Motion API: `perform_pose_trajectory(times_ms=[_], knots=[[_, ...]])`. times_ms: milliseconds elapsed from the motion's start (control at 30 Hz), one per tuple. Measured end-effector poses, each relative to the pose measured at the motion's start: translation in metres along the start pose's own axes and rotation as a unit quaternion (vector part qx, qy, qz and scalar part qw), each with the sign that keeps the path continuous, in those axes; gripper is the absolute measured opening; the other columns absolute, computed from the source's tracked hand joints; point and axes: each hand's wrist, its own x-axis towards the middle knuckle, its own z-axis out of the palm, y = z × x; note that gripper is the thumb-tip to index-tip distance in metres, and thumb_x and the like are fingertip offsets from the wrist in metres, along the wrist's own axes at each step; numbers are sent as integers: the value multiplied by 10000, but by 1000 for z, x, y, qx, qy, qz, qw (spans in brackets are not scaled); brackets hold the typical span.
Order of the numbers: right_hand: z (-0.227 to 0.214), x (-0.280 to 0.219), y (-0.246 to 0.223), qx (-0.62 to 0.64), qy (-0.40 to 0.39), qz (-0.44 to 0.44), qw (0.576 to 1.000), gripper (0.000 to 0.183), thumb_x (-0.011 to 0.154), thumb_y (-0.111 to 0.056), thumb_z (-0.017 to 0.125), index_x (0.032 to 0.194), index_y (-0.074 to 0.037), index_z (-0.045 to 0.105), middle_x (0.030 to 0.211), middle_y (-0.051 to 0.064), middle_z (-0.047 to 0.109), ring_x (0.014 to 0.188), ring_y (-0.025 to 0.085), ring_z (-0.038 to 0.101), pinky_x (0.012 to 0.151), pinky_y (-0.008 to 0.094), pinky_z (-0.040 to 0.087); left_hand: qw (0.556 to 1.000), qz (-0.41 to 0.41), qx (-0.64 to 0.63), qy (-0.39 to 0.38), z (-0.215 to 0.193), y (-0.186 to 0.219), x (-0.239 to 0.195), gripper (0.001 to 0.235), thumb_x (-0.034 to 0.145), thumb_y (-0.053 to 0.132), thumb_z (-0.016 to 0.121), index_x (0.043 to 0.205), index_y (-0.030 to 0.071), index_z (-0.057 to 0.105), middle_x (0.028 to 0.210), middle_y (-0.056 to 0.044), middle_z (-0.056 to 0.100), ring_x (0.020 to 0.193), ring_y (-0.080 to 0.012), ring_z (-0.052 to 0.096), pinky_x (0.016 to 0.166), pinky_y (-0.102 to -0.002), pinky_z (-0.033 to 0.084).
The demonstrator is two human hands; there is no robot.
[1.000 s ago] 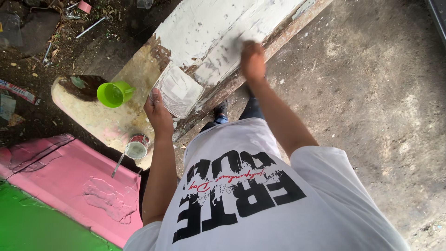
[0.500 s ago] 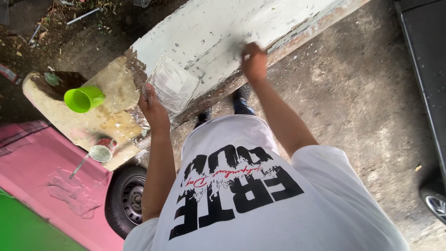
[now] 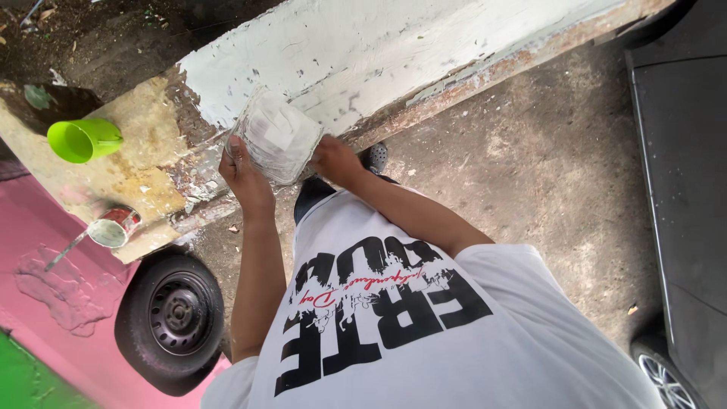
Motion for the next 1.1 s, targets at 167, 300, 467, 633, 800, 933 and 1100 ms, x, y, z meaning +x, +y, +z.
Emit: perform_pose_trajectory(times_ms=[167, 300, 467, 633, 800, 933, 1100], knots=[[-21, 7, 32, -42, 7, 36, 998, 80, 850, -16, 679, 907, -57, 716, 1012, 98, 698, 907, 244, 694, 800, 371, 617, 999, 7, 22, 23, 2, 14, -15, 342, 1126, 292, 521, 1008, 0, 656, 986, -29, 666, 916, -90, 559, 899, -282, 482], [-94, -1, 106, -9, 167, 190, 968, 239, 788, 182, 616, 768, -45, 687, 911, 128, 702, 679, 183, 682, 521, 252, 610, 999, -1, 34, 37, -10, 18, -24, 341, 1121, 291, 483, 1074, 3, 660, 1049, -44, 678, 977, -101, 588, 955, -285, 480], [-189, -18, 181, -131, 278, 267, 913, 179, 927, 90, 662, 1066, -12, 711, 927, 127, 692, 739, 164, 693, 607, 222, 583, 999, 10, 11, 42, -19, 11, -23, 352, 1181, 294, 520, 1081, -20, 644, 1063, -76, 659, 991, -135, 567, 979, -322, 473], [-143, 21, 141, -37, 221, 233, 946, 143, 900, 74, 651, 881, -67, 672, 955, 112, 701, 795, 151, 703, 715, 239, 605, 997, 29, 19, 73, -24, 6, -17, 399, 1162, 307, 530, 1212, -72, 640, 1230, -158, 688, 1157, -209, 619, 1115, -361, 473], [-30, 36, 6, 38, -19, 137, 990, 380, 899, -94, 734, 1276, -96, 680, 944, 31, 674, 903, 182, 649, 860, 323, 600, 979, -74, -50, 182, -31, 16, -7, 585, 1059, 418, 509, 1467, 19, 380, 1480, -195, 537, 1376, -315, 569, 1101, -418, 477], [-32, 41, -34, 71, 71, 75, 992, 314, 878, -34, 738, 1186, -96, 728, 940, 62, 691, 829, 196, 682, 713, 327, 608, 971, -93, -119, 184, -41, 24, -7, 594, 1032, 449, 508, 1472, 71, 378, 1475, -156, 548, 1319, -278, 620, 1013, -394, 547], [-93, 38, -13, 116, 182, 243, 946, 117, 935, -80, 715, 1028, -10, 700, 894, 109, 728, 709, 189, 733, 614, 328, 579, 970, -167, -86, 153, -58, 14, 0, 564, 1061, 475, 490, 1405, 31, 532, 1165, -105, 675, 820, -153, 611, 562, -284, 444]])
